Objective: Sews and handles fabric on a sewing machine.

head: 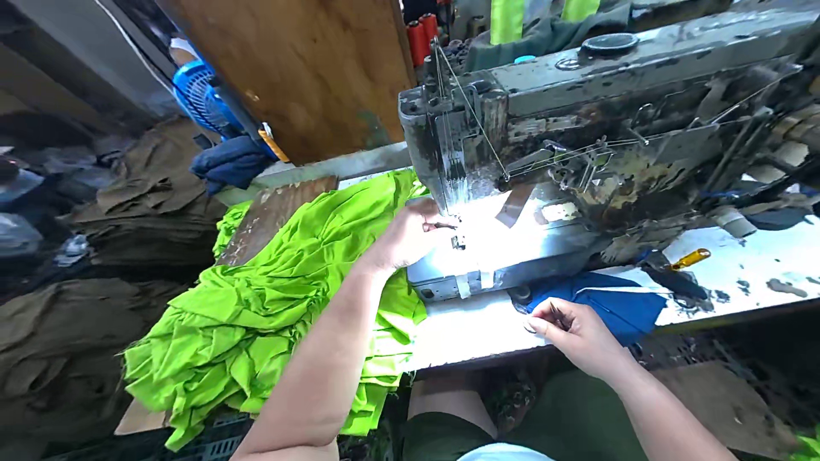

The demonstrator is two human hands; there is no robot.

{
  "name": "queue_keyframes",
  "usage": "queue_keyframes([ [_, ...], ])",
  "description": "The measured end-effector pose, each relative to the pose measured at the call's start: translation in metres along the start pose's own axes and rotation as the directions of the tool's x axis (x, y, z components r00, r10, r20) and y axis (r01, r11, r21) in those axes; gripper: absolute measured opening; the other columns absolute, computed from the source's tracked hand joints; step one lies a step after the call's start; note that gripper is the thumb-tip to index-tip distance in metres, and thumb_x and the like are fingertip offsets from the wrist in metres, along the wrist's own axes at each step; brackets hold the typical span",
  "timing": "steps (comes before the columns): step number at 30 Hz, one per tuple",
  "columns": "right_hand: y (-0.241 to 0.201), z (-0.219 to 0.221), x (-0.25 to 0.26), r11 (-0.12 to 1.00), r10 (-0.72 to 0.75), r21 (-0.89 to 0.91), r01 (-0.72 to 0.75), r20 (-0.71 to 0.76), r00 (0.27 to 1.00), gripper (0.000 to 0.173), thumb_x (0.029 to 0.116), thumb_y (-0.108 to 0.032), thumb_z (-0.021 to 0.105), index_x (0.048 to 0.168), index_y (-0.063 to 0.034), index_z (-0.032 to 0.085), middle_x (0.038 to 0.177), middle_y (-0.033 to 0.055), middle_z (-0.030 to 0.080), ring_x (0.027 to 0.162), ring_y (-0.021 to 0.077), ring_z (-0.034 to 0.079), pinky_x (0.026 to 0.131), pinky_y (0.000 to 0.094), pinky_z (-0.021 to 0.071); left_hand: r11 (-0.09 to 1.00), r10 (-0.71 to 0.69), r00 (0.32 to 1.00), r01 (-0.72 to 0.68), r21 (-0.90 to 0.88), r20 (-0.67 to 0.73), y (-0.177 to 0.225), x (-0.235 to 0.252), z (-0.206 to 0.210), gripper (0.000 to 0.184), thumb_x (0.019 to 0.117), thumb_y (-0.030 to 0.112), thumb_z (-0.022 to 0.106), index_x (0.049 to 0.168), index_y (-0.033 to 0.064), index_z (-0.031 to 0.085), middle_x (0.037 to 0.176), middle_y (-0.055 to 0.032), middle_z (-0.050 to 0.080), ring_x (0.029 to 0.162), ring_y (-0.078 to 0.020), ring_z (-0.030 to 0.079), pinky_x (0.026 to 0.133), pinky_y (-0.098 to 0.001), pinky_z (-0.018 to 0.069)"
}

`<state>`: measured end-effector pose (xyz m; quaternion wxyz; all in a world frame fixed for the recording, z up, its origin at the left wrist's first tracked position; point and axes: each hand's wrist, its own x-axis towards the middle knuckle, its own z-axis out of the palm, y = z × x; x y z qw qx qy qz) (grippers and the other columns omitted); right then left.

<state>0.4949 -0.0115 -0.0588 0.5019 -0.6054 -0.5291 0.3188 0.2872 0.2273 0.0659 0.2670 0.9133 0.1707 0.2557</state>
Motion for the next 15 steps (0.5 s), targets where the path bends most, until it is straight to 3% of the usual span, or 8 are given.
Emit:
queue_keyframes([
  [6, 0.0021, -0.0011, -0.0004, 1.000, -0.008, 0.003, 0.008, 0.001, 1.000, 0.010, 0.0935, -0.023, 0.066, 0.092, -0.0134, 0.070, 0.068, -0.0124, 0.059, 0.057, -0.0086, 0.050, 0.054, 0.0090, 0.0407, 0.993, 0.008, 0.999, -0.013, 0.117, 0.037, 0.0063, 0.0041, 0.0102, 0.011, 0.0914, 0.004, 0.071, 0.101, 0.0020, 0.075, 0.110, -0.0099, 0.071, 0.104, -0.0093, 0.066, 0.097, -0.0264, 0.0526],
  [15, 0.0008, -0.0029, 0.0021, 1.000, 0.011, -0.004, -0.011, -0.005, 1.000, 0.009, 0.0932, -0.020, 0.066, 0.092, -0.0121, 0.069, 0.068, -0.0116, 0.058, 0.058, -0.0070, 0.050, 0.055, 0.0108, 0.0413, 0.959, 0.087, 0.990, -0.114, 0.258, 0.114, 0.0100, 0.0077, 0.0064, 0.007, 0.0904, 0.005, 0.073, 0.095, 0.0020, 0.077, 0.105, -0.0143, 0.072, 0.105, -0.0221, 0.068, 0.099, -0.0377, 0.0514],
])
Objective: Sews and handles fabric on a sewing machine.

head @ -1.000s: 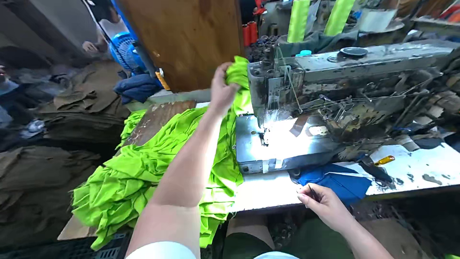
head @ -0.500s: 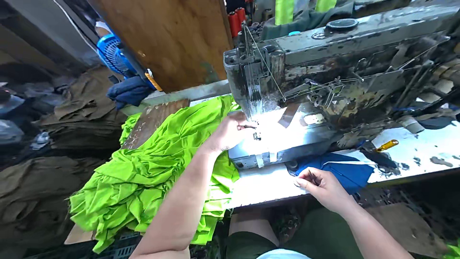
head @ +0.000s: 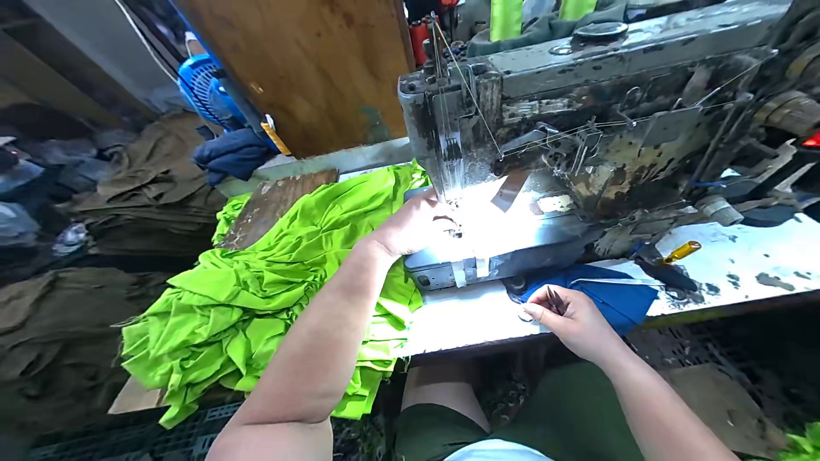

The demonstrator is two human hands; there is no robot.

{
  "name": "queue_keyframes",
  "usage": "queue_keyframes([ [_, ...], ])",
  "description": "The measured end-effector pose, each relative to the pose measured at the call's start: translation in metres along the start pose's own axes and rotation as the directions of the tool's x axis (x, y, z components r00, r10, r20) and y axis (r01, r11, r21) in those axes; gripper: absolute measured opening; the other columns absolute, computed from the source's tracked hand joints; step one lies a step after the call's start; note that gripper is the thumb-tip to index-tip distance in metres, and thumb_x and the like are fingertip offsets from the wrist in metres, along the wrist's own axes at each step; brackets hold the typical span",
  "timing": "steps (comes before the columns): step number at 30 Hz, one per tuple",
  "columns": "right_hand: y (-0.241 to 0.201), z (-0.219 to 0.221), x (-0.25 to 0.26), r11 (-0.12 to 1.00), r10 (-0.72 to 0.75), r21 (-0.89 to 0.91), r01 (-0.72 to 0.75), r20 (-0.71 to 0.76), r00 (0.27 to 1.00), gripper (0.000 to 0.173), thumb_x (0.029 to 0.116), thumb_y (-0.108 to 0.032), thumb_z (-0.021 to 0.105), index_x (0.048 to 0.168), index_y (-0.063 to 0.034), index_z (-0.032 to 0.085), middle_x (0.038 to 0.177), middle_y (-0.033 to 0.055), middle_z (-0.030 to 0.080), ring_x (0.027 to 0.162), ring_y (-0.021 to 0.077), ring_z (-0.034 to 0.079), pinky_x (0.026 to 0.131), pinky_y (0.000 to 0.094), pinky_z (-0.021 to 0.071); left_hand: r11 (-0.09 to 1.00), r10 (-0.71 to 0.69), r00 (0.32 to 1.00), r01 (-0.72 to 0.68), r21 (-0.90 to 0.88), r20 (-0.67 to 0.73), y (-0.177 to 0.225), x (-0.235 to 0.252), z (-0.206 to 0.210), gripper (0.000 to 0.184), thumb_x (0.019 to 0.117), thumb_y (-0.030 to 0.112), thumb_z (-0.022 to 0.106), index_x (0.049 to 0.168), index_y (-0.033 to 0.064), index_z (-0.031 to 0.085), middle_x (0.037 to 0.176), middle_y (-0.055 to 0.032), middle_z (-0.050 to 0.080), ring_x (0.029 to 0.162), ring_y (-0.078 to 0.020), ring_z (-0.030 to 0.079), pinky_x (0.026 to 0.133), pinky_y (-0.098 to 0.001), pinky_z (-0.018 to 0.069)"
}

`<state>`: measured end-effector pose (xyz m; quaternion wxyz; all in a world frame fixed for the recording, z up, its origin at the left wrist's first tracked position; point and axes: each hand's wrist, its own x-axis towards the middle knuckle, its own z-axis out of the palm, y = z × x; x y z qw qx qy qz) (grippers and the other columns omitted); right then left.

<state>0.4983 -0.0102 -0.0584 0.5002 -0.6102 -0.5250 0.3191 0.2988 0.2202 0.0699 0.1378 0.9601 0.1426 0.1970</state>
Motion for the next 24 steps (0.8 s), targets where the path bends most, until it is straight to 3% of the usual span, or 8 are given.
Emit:
queue_keyframes([
  [17, 0.000, -0.001, 0.001, 1.000, 0.005, -0.002, -0.005, -0.017, 1.000, 0.008, 0.0937, -0.019, 0.066, 0.090, -0.0127, 0.069, 0.068, -0.0111, 0.058, 0.057, -0.0066, 0.050, 0.054, 0.0104, 0.0405, 0.997, 0.029, 0.999, -0.028, 0.077, -0.017, 0.004, 0.000, 0.004, 0.011, 0.0937, 0.000, 0.064, 0.093, -0.0020, 0.075, 0.101, -0.0185, 0.072, 0.102, -0.0291, 0.069, 0.097, -0.0430, 0.0526],
  [24, 0.001, 0.001, 0.001, 1.000, -0.016, 0.013, 0.016, -0.028, 0.999, 0.008, 0.0932, -0.019, 0.066, 0.090, -0.0124, 0.070, 0.068, -0.0114, 0.059, 0.057, -0.0064, 0.051, 0.054, 0.0105, 0.0418, 0.987, 0.010, 0.959, 0.036, 0.155, -0.284, 0.010, -0.015, 0.023, 0.014, 0.0901, -0.004, 0.065, 0.101, -0.0028, 0.074, 0.105, -0.0181, 0.070, 0.104, -0.0274, 0.068, 0.096, -0.0383, 0.0547],
])
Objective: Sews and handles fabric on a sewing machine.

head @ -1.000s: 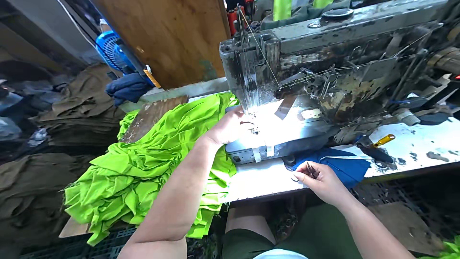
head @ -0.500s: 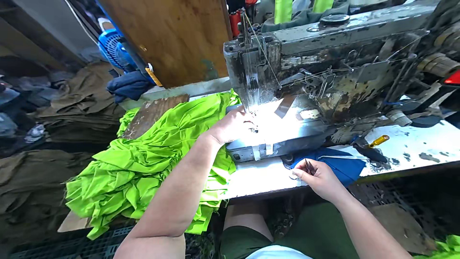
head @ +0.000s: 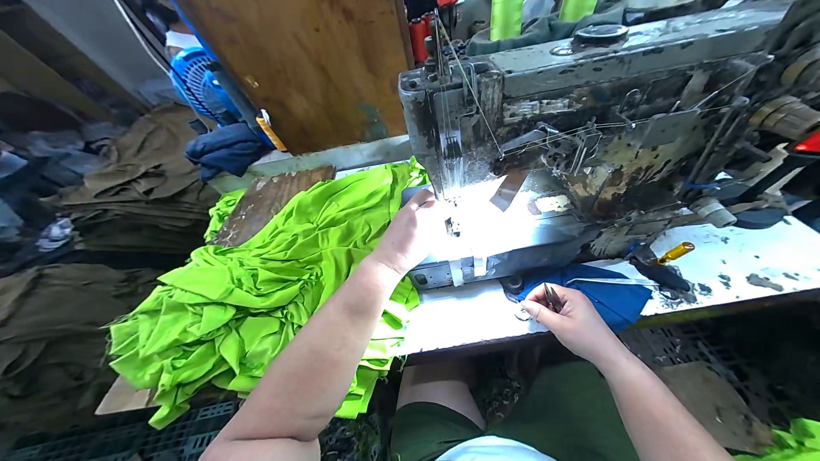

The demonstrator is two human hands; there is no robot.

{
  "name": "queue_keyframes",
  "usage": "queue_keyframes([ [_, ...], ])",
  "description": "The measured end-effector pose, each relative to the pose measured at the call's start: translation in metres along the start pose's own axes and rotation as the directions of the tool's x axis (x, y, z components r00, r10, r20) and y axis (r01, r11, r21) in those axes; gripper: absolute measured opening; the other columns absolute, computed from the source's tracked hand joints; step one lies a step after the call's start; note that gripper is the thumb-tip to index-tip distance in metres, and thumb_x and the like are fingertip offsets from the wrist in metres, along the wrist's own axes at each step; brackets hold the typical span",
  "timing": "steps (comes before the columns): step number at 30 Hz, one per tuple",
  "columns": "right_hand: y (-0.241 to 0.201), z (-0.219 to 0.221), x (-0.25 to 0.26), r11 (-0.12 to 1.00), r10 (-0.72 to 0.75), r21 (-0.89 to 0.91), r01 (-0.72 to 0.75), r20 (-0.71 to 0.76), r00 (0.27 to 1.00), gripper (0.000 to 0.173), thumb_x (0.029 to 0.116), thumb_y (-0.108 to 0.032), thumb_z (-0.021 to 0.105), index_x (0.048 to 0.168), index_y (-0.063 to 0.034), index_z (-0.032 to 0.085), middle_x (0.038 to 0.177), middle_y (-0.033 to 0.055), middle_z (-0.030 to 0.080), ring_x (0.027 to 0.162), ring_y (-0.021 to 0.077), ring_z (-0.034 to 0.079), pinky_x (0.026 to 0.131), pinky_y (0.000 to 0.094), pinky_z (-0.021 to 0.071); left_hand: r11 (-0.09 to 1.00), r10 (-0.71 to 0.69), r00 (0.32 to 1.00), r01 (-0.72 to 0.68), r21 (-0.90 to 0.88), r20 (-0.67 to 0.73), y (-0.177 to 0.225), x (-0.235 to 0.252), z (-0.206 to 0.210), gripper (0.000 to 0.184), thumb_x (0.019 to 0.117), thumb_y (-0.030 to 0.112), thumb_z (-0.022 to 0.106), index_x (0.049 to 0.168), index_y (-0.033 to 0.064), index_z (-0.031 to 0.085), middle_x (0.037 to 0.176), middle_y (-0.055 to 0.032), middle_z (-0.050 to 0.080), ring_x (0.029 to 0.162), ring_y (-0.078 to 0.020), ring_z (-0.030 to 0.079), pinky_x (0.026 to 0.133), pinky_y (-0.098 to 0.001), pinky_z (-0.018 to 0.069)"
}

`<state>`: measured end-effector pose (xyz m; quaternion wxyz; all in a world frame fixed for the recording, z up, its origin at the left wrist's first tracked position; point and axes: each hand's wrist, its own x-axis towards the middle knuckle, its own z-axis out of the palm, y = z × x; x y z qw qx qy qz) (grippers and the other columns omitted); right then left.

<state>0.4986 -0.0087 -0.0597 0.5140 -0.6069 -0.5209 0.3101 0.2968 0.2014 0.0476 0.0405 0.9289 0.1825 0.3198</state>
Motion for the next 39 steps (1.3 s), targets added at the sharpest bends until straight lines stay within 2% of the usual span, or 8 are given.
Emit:
queue_keyframes([
  [4, 0.001, -0.001, 0.001, 1.000, 0.017, -0.012, -0.017, 0.012, 1.000, 0.008, 0.0931, -0.020, 0.066, 0.091, -0.0127, 0.070, 0.068, -0.0112, 0.059, 0.057, -0.0062, 0.051, 0.054, 0.0112, 0.0420, 0.993, -0.119, 0.992, 0.119, -0.008, -0.038, -0.007, -0.001, 0.000, 0.014, 0.0965, 0.001, 0.063, 0.103, -0.0016, 0.074, 0.112, -0.0182, 0.069, 0.109, -0.0271, 0.068, 0.099, -0.0400, 0.0541],
  [7, 0.001, -0.001, 0.001, 1.000, 0.014, 0.007, -0.014, 0.015, 1.000, 0.007, 0.0931, -0.019, 0.067, 0.091, -0.0130, 0.070, 0.068, -0.0112, 0.059, 0.056, -0.0059, 0.051, 0.053, 0.0111, 0.0421, 0.973, -0.229, 0.971, 0.228, -0.024, -0.074, -0.021, 0.004, -0.012, 0.013, 0.0993, 0.002, 0.061, 0.104, -0.0033, 0.072, 0.109, -0.0193, 0.066, 0.093, -0.0252, 0.070, 0.083, -0.0387, 0.0608],
  [9, 0.001, -0.001, 0.001, 1.000, 0.016, 0.011, -0.016, 0.017, 1.000, 0.007, 0.0930, -0.019, 0.067, 0.091, -0.0133, 0.070, 0.067, -0.0113, 0.059, 0.056, -0.0057, 0.051, 0.053, 0.0114, 0.0421, 0.966, -0.259, 0.961, 0.259, -0.013, -0.092, -0.032, 0.004, -0.021, 0.014, 0.1001, 0.003, 0.061, 0.104, -0.0041, 0.072, 0.108, -0.0205, 0.066, 0.095, -0.0271, 0.070, 0.086, -0.0406, 0.0596],
  [15, -0.001, -0.002, 0.001, 1.000, 0.028, 0.010, -0.028, 0.017, 0.999, 0.006, 0.0928, -0.018, 0.068, 0.091, -0.0126, 0.070, 0.067, -0.0115, 0.059, 0.056, -0.0055, 0.051, 0.053, 0.0114, 0.0419, 0.978, -0.066, 0.996, 0.078, -0.192, 0.068, -0.025, 0.008, -0.008, 0.008, 0.0917, 0.003, 0.070, 0.094, -0.0027, 0.075, 0.112, -0.0175, 0.070, 0.106, -0.0207, 0.067, 0.095, -0.0320, 0.0548],
  [22, -0.001, -0.003, 0.000, 0.998, 0.046, 0.046, -0.047, 0.012, 0.999, 0.005, 0.0928, -0.017, 0.068, 0.091, -0.0125, 0.070, 0.067, -0.0109, 0.059, 0.056, -0.0050, 0.051, 0.053, 0.0119, 0.0416, 0.958, -0.230, 0.962, 0.251, -0.140, 0.145, -0.004, 0.005, -0.011, 0.014, 0.0969, 0.009, 0.066, 0.100, -0.0011, 0.076, 0.105, -0.0147, 0.070, 0.096, -0.0191, 0.069, 0.090, -0.0363, 0.0566],
  [26, -0.002, -0.002, 0.001, 0.998, 0.050, 0.033, -0.051, 0.015, 0.999, 0.006, 0.0925, -0.018, 0.068, 0.091, -0.0129, 0.070, 0.067, -0.0109, 0.059, 0.056, -0.0053, 0.051, 0.053, 0.0120, 0.0417, 0.962, -0.255, 0.966, 0.257, -0.089, 0.033, 0.000, -0.003, 0.002, 0.006, 0.0907, 0.006, 0.073, 0.091, 0.0008, 0.077, 0.107, -0.0135, 0.071, 0.096, -0.0207, 0.069, 0.088, -0.0379, 0.0576],
  [32, -0.001, -0.002, 0.002, 0.999, 0.039, 0.012, -0.040, 0.017, 0.999, 0.007, 0.0926, -0.019, 0.067, 0.092, -0.0128, 0.070, 0.067, -0.0112, 0.058, 0.056, -0.0055, 0.051, 0.053, 0.0120, 0.0419, 0.984, -0.154, 0.987, 0.149, -0.099, -0.045, 0.000, -0.003, 0.005, 0.013, 0.0946, 0.006, 0.062, 0.088, -0.0010, 0.071, 0.102, -0.0142, 0.067, 0.095, -0.0196, 0.066, 0.086, -0.0325, 0.0555],
  [39, -0.001, -0.002, 0.002, 0.999, 0.034, 0.010, -0.034, 0.009, 0.999, 0.007, 0.0927, -0.019, 0.068, 0.091, -0.0129, 0.070, 0.067, -0.0113, 0.058, 0.056, -0.0054, 0.051, 0.053, 0.0117, 0.0419, 0.965, -0.250, 0.963, 0.239, -0.108, -0.098, -0.008, 0.000, 0.000, 0.016, 0.0982, 0.005, 0.057, 0.091, -0.0049, 0.068, 0.106, -0.0194, 0.066, 0.101, -0.0251, 0.065, 0.089, -0.0370, 0.0541],
])
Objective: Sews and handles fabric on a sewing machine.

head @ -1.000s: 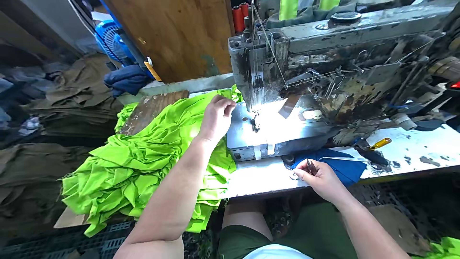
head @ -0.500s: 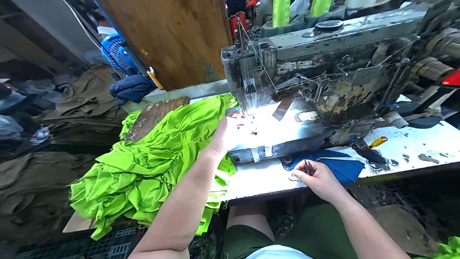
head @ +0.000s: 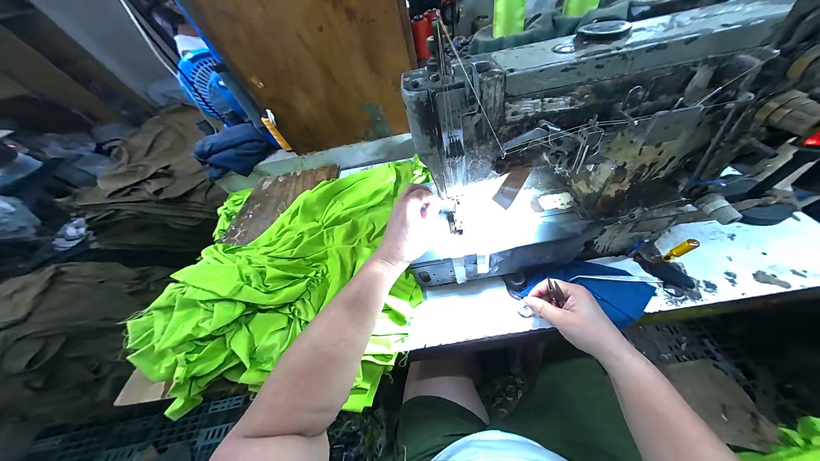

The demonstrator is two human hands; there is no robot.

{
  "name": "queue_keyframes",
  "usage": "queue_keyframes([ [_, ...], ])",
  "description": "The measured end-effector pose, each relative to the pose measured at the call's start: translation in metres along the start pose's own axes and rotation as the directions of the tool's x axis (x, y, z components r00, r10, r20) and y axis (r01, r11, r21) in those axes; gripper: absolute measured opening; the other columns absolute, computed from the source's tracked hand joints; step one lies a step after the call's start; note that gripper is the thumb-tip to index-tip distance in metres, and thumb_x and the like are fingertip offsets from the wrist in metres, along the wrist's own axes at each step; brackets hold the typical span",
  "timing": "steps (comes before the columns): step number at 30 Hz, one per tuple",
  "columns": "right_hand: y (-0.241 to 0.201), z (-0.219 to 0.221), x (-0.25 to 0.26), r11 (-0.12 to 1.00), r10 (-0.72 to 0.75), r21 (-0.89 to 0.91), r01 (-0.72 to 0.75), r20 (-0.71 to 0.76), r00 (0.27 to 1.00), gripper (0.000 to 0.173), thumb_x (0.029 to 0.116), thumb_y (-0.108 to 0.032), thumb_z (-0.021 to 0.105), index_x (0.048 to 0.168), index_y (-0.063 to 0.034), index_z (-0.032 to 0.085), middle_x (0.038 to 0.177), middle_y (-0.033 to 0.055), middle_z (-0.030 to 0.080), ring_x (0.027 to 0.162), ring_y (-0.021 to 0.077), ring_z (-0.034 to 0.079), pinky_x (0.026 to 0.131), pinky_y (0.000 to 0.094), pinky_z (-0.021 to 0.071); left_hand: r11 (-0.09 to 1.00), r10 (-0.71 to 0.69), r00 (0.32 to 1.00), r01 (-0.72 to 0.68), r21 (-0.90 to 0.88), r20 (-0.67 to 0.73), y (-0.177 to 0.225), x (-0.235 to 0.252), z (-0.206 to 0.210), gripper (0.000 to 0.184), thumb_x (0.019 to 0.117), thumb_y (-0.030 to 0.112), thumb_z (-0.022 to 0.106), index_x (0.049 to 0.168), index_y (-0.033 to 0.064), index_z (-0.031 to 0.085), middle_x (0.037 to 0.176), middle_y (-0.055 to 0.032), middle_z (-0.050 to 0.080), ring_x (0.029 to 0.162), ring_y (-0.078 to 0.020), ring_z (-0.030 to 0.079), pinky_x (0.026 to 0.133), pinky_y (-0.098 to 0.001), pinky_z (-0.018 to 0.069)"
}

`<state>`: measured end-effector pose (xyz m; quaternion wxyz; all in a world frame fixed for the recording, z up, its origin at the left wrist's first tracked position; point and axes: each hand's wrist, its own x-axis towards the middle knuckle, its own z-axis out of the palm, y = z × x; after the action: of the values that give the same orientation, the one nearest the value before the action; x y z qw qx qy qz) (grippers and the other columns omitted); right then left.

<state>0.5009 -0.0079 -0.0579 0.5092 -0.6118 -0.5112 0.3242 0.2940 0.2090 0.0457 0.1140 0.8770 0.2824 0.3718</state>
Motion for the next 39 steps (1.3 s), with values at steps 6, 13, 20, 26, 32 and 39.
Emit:
queue_keyframes([
  [6, 0.000, 0.000, 0.001, 1.000, 0.009, 0.009, -0.009, 0.004, 1.000, 0.006, 0.0927, -0.018, 0.068, 0.091, -0.0132, 0.070, 0.067, -0.0113, 0.059, 0.056, -0.0053, 0.051, 0.053, 0.0116, 0.0422, 0.995, -0.082, 0.994, 0.085, -0.043, 0.077, -0.019, 0.014, -0.028, 0.019, 0.1006, 0.010, 0.060, 0.101, -0.0066, 0.070, 0.116, -0.0208, 0.066, 0.106, -0.0243, 0.067, 0.092, -0.0390, 0.0557],
  [13, -0.001, -0.001, 0.000, 0.999, 0.019, 0.034, -0.020, 0.009, 1.000, 0.005, 0.0927, -0.017, 0.067, 0.091, -0.0134, 0.069, 0.067, -0.0113, 0.059, 0.056, -0.0056, 0.051, 0.054, 0.0113, 0.0422, 0.976, 0.187, 0.966, -0.162, -0.145, 0.179, -0.011, 0.005, -0.004, 0.011, 0.0864, 0.004, 0.075, 0.096, -0.0007, 0.073, 0.107, -0.0148, 0.066, 0.094, -0.0137, 0.061, 0.084, -0.0244, 0.0505],
  [20, 0.000, -0.001, 0.002, 0.999, 0.006, 0.035, -0.006, 0.011, 1.000, 0.005, 0.0923, -0.018, 0.068, 0.091, -0.0136, 0.070, 0.067, -0.0110, 0.059, 0.055, -0.0048, 0.051, 0.052, 0.0118, 0.0417, 0.975, 0.205, 0.951, -0.179, -0.128, 0.233, -0.008, 0.012, -0.001, 0.009, 0.0882, 0.006, 0.075, 0.096, 0.0016, 0.077, 0.112, -0.0165, 0.068, 0.105, -0.0181, 0.065, 0.094, -0.0296, 0.0522],
  [26, 0.001, -0.001, 0.001, 0.999, 0.007, 0.032, -0.007, 0.008, 1.000, 0.006, 0.0923, -0.018, 0.068, 0.091, -0.0130, 0.069, 0.068, -0.0118, 0.059, 0.057, -0.0055, 0.051, 0.054, 0.0117, 0.0425, 0.967, 0.254, 0.929, -0.250, -0.051, 0.268, 0.003, 0.014, -0.004, 0.007, 0.0902, 0.002, 0.070, 0.091, -0.0012, 0.075, 0.108, -0.0196, 0.070, 0.106, -0.0278, 0.067, 0.099, -0.0412, 0.0524],
  [32, 0.001, -0.001, 0.001, 0.999, 0.004, 0.045, -0.004, 0.004, 1.000, 0.005, 0.0925, -0.018, 0.068, 0.091, -0.0132, 0.070, 0.067, -0.0113, 0.059, 0.056, -0.0054, 0.051, 0.053, 0.0115, 0.0420, 0.960, 0.279, 0.909, -0.276, -0.055, 0.309, 0.004, 0.014, -0.009, 0.011, 0.0935, 0.003, 0.066, 0.096, 0.0021, 0.076, 0.112, -0.0166, 0.071, 0.112, -0.0255, 0.066, 0.102, -0.0391, 0.0499],
  [39, 0.003, -0.001, 0.002, 0.998, -0.004, 0.066, 0.004, 0.000, 1.000, 0.005, 0.0926, -0.018, 0.068, 0.091, -0.0132, 0.070, 0.067, -0.0111, 0.059, 0.055, -0.0047, 0.051, 0.053, 0.0117, 0.0418, 0.950, 0.299, 0.919, -0.311, 0.004, 0.258, 0.007, 0.009, -0.003, 0.014, 0.0928, 0.000, 0.065, 0.104, -0.0018, 0.074, 0.113, -0.0186, 0.070, 0.111, -0.0273, 0.067, 0.103, -0.0387, 0.0509],
])
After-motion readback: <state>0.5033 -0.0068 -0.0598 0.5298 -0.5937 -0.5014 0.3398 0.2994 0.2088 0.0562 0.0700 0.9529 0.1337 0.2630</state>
